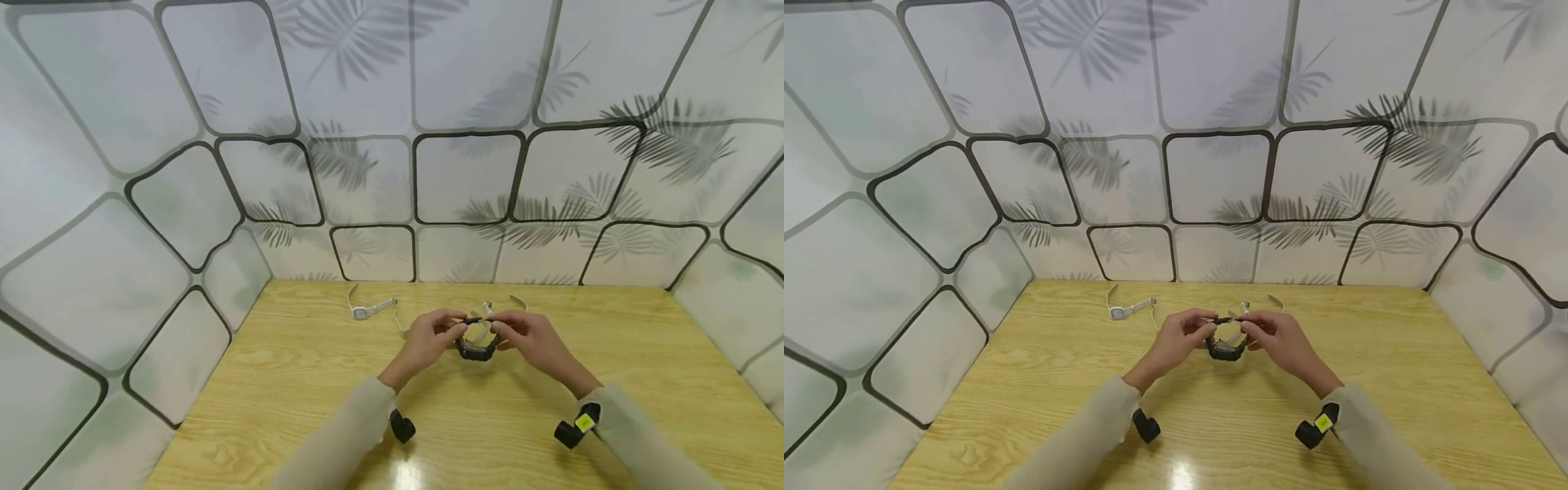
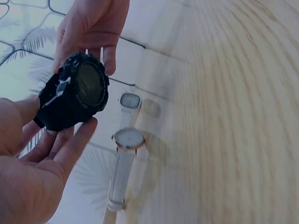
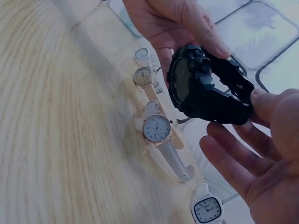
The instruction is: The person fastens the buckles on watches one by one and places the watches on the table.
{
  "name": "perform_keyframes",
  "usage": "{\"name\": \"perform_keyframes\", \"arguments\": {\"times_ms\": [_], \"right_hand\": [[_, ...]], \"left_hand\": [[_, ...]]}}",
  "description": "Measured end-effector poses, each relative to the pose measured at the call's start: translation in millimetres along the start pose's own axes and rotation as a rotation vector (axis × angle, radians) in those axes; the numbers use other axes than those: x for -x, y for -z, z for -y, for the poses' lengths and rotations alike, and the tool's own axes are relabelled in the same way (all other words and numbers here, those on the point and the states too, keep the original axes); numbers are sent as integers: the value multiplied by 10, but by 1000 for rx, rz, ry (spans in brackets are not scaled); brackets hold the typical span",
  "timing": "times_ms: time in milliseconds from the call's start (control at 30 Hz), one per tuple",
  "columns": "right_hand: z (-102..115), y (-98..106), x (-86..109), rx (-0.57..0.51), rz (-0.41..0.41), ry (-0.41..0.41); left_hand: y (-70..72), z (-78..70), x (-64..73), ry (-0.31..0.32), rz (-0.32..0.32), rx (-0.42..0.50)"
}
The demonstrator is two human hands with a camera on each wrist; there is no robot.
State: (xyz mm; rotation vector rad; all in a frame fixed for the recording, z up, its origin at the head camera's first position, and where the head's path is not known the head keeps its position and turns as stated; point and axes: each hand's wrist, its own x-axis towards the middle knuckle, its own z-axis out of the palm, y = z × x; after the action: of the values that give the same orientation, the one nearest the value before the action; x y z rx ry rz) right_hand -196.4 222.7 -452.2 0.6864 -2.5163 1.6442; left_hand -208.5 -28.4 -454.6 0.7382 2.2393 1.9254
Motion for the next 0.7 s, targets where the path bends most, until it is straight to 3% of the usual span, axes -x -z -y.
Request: {"name": "perform_keyframes", "arguments": {"times_ms": [133,300,500,700], "right_hand": [[3,96,4,-103,-16,-83],[17,197,19,-174,-47,-128],[42,331,106,-125,-24,-102],[19,504,308,-20,21,-117]], "left_hand": [[-60,-38,-56,-26,27,19],[-130,-59,-104,-10,88,74],[-254,-94,-144,7,67,77],[-434,-133,-222,68,44,60]]}}
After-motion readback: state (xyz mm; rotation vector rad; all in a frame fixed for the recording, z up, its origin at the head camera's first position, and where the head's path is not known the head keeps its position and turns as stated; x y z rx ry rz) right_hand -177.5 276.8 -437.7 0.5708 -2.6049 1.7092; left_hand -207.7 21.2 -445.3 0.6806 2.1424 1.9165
